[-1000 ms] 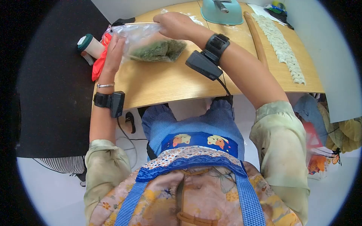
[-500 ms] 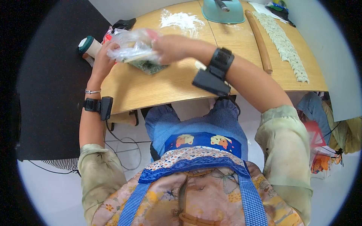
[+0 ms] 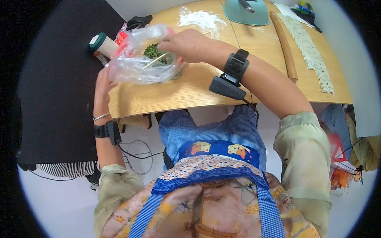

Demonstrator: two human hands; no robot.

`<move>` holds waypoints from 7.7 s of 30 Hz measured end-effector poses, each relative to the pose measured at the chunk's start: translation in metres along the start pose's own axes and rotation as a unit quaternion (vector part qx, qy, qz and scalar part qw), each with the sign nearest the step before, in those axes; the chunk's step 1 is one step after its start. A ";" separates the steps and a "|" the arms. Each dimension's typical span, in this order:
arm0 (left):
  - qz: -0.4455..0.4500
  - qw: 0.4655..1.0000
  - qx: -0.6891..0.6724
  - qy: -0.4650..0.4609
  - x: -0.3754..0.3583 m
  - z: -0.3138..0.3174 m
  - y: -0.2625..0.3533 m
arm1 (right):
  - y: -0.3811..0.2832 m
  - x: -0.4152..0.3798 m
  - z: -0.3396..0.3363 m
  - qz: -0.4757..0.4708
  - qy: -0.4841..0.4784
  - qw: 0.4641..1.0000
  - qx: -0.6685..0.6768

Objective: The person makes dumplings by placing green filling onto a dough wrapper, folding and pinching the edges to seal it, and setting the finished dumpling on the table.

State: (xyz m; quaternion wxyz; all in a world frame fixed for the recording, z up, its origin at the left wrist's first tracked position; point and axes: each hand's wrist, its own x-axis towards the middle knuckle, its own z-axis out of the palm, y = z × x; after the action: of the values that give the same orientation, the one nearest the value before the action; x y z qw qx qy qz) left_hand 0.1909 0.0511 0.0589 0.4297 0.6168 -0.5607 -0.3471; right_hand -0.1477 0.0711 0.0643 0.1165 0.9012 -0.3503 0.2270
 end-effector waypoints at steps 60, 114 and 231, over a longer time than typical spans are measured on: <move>0.431 0.796 0.347 -0.244 -0.130 0.155 0.044 | -0.009 0.055 0.057 0.454 0.092 0.682 0.566; 0.489 0.821 0.251 -0.153 -0.127 0.194 0.032 | 0.017 -0.133 0.003 0.320 -0.036 0.941 0.105; -0.027 0.935 -0.303 -0.185 -0.046 0.169 0.046 | 0.004 -0.018 0.037 0.190 0.122 0.909 0.352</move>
State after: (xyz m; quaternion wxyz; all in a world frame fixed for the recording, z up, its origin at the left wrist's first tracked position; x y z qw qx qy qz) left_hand 0.0132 0.0731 0.0334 0.4755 0.3972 -0.4818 -0.6196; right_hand -0.1496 0.0651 0.0238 -0.2115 0.7656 -0.3954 0.4612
